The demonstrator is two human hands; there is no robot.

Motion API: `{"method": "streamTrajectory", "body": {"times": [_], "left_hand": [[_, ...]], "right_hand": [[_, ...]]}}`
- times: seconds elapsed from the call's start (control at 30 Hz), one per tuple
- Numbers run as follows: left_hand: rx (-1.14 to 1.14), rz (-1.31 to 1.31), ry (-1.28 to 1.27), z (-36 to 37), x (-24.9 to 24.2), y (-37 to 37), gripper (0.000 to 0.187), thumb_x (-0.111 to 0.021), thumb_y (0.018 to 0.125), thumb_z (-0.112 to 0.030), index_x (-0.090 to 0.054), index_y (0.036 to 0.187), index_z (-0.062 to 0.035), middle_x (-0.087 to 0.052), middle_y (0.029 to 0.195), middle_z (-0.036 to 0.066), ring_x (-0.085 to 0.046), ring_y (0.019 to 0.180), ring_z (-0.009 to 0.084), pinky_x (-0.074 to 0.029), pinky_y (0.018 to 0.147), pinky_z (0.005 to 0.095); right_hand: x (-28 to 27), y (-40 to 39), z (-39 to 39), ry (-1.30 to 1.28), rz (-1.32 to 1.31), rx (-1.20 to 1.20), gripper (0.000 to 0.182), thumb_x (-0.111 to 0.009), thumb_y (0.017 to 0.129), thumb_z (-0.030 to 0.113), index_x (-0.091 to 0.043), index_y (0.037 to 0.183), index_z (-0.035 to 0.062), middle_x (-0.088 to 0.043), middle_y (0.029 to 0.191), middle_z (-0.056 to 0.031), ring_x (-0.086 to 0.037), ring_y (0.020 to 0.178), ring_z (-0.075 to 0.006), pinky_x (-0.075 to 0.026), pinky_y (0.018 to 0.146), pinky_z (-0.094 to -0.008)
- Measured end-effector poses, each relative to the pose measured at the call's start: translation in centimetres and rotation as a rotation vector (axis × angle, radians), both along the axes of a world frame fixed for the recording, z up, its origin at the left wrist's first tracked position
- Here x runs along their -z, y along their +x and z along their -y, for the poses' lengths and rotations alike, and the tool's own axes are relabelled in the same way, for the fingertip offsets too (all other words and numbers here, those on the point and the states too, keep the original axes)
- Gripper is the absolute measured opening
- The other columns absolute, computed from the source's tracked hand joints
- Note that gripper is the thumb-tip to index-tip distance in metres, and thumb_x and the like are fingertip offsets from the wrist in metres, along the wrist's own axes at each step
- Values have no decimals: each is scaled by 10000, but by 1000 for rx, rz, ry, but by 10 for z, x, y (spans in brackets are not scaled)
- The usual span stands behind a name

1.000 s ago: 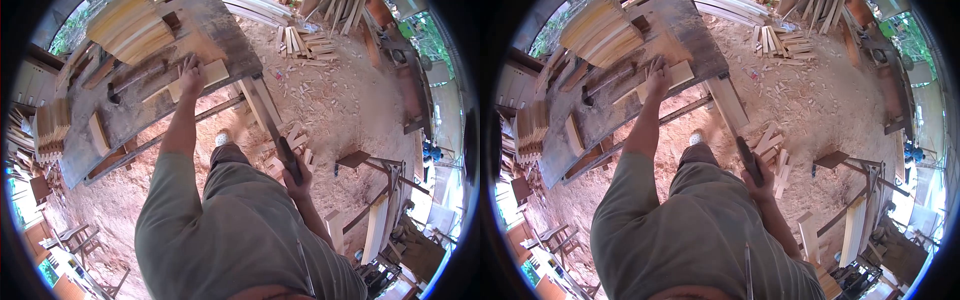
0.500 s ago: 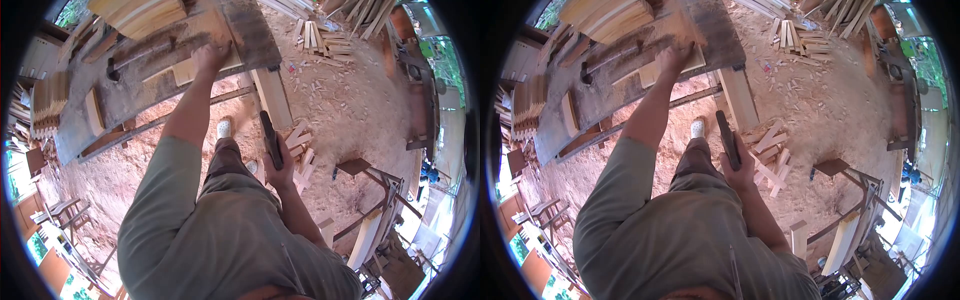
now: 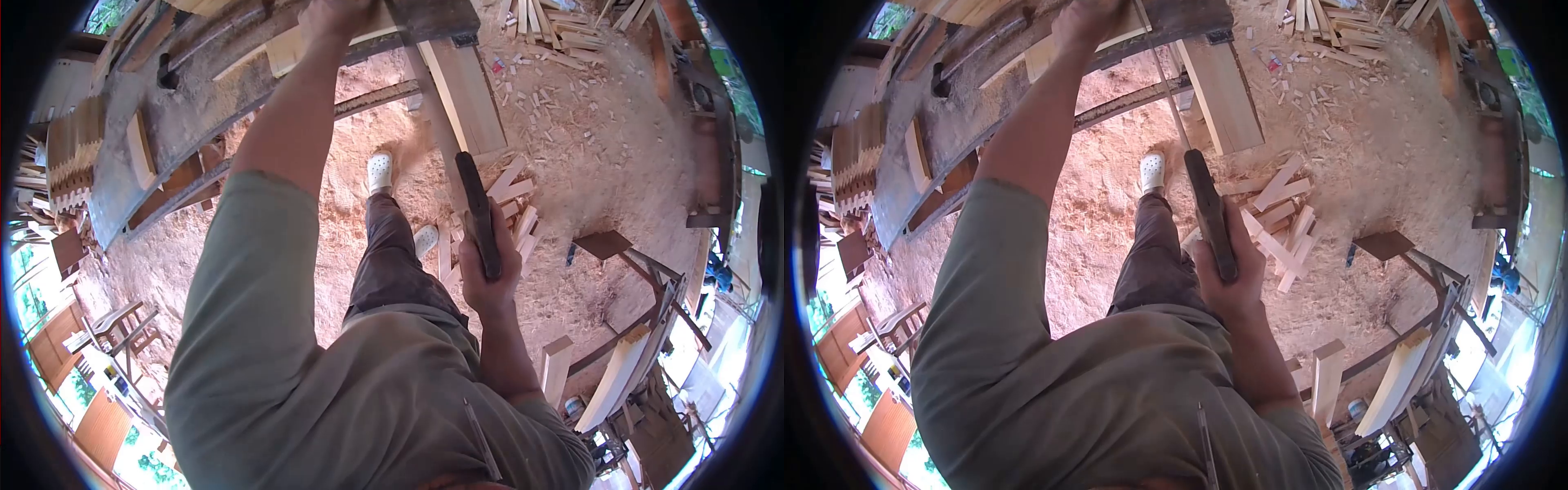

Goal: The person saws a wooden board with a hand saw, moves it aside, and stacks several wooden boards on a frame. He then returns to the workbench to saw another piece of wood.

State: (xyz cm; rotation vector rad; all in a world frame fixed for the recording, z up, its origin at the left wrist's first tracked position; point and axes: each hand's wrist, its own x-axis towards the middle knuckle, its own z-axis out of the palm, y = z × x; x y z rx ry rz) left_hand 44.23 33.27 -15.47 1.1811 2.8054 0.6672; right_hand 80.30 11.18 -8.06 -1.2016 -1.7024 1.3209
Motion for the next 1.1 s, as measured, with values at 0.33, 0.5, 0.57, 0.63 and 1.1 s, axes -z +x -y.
{"method": "streamTrajectory", "body": {"times": [0.33,0.5,0.57,0.63,1.1], "left_hand": [[38,13,60,1,-5,2,688,-614,770,-701,-734,914,-39,-702,922,244,-676,918,399,-527,832,488],[76,47,88,-1,-4,4,660,-586,789,-700,-723,935,-71,-712,912,214,-676,908,407,-527,821,498],[60,113,-38,10,-33,18,524,-544,868,-571,-719,917,-80,-711,996,163,-645,1005,382,-491,889,518],[70,99,-104,8,-19,8,677,-534,802,-692,-735,938,-60,-711,1006,188,-659,1014,363,-498,896,470],[59,41,-89,-1,8,1,481,-388,917,-386,-754,950,-77,-715,984,200,-668,1005,333,-439,942,443]], "right_hand": [[-2,-29,-40,-72,19,12,536,-606,917,95,-422,1398,-54,-670,1082,-147,-641,891,-124,-512,761,-255],[-8,-21,-23,37,-6,26,527,-613,916,100,-435,1397,-26,-681,1054,-140,-644,888,-125,-514,766,-266],[-13,-44,-44,-16,51,39,511,-612,916,104,-446,1382,-22,-682,1054,-162,-671,909,-179,-519,790,-291],[0,-69,-67,19,43,25,503,-610,917,106,-450,1377,-21,-680,1045,-173,-677,909,-202,-518,793,-302],[3,-69,-81,-15,3,12,480,-616,905,116,-477,1346,-15,-667,1020,-196,-685,904,-221,-527,754,-329]]}}
